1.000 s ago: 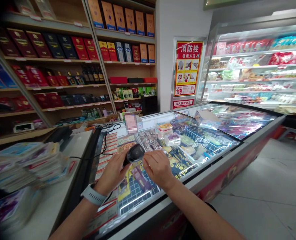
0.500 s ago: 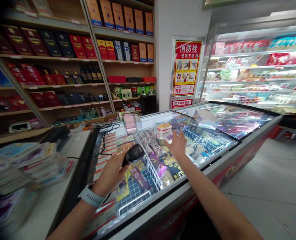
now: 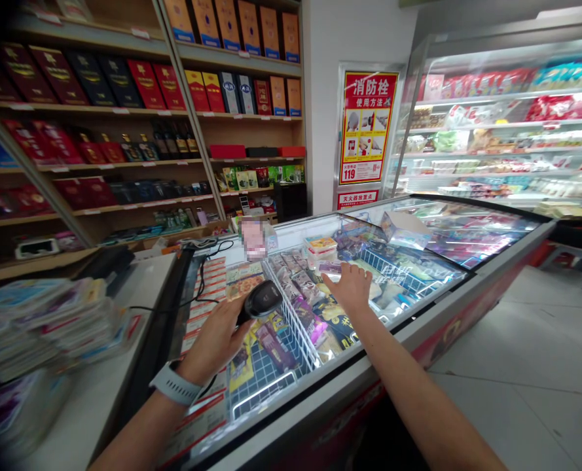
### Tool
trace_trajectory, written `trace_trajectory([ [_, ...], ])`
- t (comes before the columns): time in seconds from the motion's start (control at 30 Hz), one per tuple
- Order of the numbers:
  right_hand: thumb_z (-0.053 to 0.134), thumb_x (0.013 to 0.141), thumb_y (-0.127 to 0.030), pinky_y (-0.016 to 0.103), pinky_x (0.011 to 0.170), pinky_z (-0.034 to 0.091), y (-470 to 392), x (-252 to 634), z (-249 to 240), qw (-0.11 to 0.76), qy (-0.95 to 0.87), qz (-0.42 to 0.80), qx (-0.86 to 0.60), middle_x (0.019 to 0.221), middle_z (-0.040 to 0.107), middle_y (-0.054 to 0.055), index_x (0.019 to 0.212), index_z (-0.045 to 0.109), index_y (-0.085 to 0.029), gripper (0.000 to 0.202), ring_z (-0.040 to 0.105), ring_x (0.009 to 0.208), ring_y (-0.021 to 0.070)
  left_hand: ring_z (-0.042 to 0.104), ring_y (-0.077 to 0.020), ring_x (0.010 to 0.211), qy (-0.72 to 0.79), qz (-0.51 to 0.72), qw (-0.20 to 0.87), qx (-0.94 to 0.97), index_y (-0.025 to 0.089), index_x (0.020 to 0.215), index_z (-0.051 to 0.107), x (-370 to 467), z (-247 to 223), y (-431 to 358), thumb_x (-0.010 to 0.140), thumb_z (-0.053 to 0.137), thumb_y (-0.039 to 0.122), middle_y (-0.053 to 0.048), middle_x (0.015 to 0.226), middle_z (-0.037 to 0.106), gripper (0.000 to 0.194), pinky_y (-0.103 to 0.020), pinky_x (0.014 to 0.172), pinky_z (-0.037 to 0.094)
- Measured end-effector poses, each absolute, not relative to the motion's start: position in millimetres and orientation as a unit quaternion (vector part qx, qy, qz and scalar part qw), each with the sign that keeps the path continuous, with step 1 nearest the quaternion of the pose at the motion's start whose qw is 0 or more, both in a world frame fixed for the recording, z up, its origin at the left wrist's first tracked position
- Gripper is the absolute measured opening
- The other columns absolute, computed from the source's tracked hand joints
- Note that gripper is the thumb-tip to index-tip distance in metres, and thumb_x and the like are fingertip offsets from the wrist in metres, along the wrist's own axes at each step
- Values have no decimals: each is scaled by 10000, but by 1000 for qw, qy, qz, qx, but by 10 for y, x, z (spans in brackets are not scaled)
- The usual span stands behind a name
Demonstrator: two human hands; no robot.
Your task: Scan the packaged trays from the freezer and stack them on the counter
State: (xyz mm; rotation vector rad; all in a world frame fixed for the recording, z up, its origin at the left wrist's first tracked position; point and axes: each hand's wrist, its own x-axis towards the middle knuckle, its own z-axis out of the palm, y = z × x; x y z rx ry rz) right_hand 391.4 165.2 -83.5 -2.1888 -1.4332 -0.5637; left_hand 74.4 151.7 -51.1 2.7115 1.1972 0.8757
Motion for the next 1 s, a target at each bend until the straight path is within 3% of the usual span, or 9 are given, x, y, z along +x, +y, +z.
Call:
trace_trajectory([
  [0.1, 415, 851, -653, 464, 931, 299, 1618, 3924, -829, 235, -524, -208, -792, 1034, 638, 189, 1176, 583, -101, 662, 553, 1022, 329, 580, -260, 1105, 385, 285, 29, 877, 186, 1329, 409, 746, -497, 1512, 877, 536, 228, -105, 1211, 621, 471, -488, 1018, 407],
  [0.3, 535, 802, -542, 521, 1005, 245, 1695, 4030, -946, 222, -564, -175, -776, 1282, 555, 198, 1356, 424, -120, 705, 478, 1178, 341, 558, -255, 1138, 392, 282, 27, 875, 166, 1313, 422, 746, -492, 1497, 877, 542, 217, -107, 1237, 608, 456, -469, 1024, 408],
  [0.47, 510, 819, -443, 561, 1041, 198, 1719, 4067, -990, 215, -577, -162, -771, 1254, 583, 171, 1359, 424, -133, 628, 481, 1189, 331, 563, -257, 1127, 390, 289, 27, 874, 167, 1310, 431, 744, -477, 1502, 876, 546, 218, -106, 1232, 609, 452, -458, 1013, 416],
  [0.67, 530, 812, -471, 544, 1033, 227, 1713, 4097, -966, 220, -586, -184, -758, 1207, 594, 191, 1307, 480, -96, 623, 512, 1126, 334, 580, -274, 1080, 395, 290, 34, 871, 166, 1312, 447, 740, -468, 1511, 863, 562, 210, -110, 1200, 625, 465, -465, 968, 441],
  [1.0, 643, 798, -466, 468, 983, 284, 1717, 4064, -952, 212, -655, -237, -685, 1098, 601, 166, 1249, 510, -129, 579, 533, 1061, 318, 577, -274, 1085, 393, 290, 36, 872, 152, 1319, 436, 729, -436, 1491, 875, 548, 210, -116, 1211, 626, 461, -470, 978, 431],
])
